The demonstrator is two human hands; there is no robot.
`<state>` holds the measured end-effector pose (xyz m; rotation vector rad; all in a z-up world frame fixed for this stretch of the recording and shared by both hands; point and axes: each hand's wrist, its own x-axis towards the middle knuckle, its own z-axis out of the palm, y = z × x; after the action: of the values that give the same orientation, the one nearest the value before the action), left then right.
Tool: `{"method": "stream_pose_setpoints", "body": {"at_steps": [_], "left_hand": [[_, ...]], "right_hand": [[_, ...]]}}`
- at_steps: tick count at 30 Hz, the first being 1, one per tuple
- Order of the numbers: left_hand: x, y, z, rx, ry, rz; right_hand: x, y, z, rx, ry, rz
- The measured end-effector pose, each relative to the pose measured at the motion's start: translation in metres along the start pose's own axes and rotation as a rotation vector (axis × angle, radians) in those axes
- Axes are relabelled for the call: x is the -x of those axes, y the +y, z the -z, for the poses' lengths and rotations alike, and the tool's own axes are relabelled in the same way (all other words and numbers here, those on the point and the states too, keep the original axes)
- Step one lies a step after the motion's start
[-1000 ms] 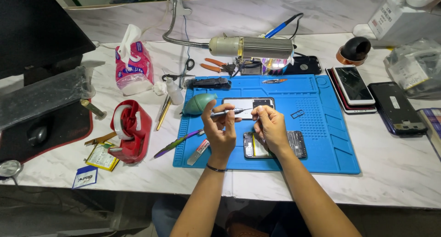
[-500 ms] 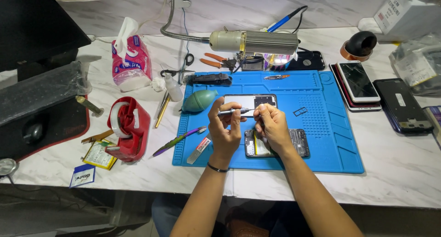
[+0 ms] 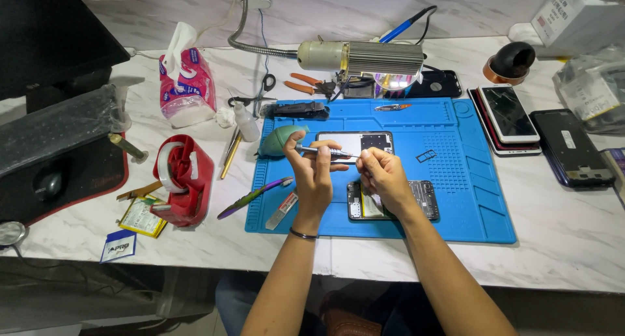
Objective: Applying adhesive strips to a mobile phone chassis during a repair process.
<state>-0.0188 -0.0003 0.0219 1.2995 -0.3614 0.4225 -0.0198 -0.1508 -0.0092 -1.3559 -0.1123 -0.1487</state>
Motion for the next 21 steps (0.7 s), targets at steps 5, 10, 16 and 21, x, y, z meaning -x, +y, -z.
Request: {"method": "stream_pose_setpoints", "body": {"at_steps": [5, 10, 16, 21], "left_hand": [[0.003, -0.007, 0.000, 0.078, -0.073, -0.010], [0.006, -0.004, -0.006, 0.059, -0.096, -0.015], [0.004, -0.007, -0.003, 0.023, -0.073, -0.034], [0.000, -0.004, 0.000, -0.079, -0.027, -0.102]], "right_hand": [[0.000, -0.004, -0.001, -0.004, -0.038, 0.003], [0.003, -0.017, -0.006, 0.058, -0.055, -0.015], [0.002, -0.030, -0.011, -0.011, 0.060, -0.036], [-0.003, -0.015, -0.005, -0.086, 0.146, 0.018]]}}
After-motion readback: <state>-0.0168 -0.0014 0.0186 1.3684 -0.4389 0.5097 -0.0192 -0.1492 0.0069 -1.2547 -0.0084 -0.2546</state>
